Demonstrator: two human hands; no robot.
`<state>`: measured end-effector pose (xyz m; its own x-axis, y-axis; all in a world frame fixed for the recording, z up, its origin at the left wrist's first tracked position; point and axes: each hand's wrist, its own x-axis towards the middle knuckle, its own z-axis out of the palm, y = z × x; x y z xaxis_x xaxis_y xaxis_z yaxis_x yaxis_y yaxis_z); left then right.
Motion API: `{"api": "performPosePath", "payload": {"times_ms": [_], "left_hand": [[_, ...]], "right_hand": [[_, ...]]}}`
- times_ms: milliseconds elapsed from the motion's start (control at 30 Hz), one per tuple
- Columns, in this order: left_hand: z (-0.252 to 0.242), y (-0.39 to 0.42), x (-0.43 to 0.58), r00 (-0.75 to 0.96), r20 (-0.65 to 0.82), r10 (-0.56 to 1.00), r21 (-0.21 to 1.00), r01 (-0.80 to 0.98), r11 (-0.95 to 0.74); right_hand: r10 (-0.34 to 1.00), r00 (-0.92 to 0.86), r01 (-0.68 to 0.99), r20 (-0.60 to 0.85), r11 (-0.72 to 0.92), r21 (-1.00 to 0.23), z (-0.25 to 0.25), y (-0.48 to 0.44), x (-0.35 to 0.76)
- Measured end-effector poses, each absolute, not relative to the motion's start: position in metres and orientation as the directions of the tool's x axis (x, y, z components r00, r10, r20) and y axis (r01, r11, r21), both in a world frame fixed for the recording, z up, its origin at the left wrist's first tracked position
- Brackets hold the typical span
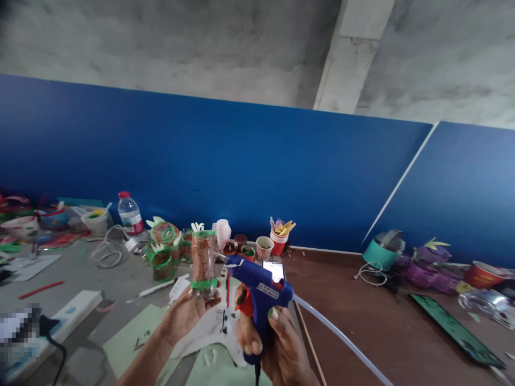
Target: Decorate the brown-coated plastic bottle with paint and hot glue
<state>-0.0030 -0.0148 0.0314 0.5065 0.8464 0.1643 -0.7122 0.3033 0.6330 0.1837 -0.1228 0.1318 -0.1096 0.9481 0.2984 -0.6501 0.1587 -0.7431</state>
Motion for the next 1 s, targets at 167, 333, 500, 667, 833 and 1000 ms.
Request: {"api": "performPosePath", "payload": {"times_ms": [167, 333, 500, 667, 833, 1000], "left_hand": [[0.026, -0.013, -0.003, 0.528, 0.174, 0.831, 0.628, -0.710, 0.320], [0.022, -0.009, -0.004, 0.518, 0.176, 0.837, 0.628, -0.714, 0.310], [0.019, -0.005, -0.005, 0.507, 0.204, 0.838, 0.628, -0.724, 0.285], [0.020, -0.004, -0.005, 0.512, 0.220, 0.831, 0.614, -0.734, 0.290], [0.022, -0.003, -0.006, 0.525, 0.239, 0.817, 0.615, -0.733, 0.292], [0.023, -0.001, -0.006, 0.520, 0.257, 0.815, 0.634, -0.727, 0.264]], "right_hand": [[0.947, 0.049, -0.635, 0.316, 0.274, -0.722, 0.156, -0.133, 0.184], [0.918, 0.098, -0.648, 0.383, 0.351, -0.676, 0.188, -0.143, 0.183], [0.875, 0.089, -0.656, 0.475, 0.411, -0.634, 0.210, -0.153, 0.184], [0.829, 0.084, -0.599, 0.552, 0.485, -0.637, 0.220, -0.160, 0.184], [0.805, 0.135, -0.525, 0.578, 0.553, -0.647, 0.236, -0.154, 0.187], [0.750, 0.244, -0.440, 0.615, 0.650, -0.619, 0.259, -0.133, 0.189]]}}
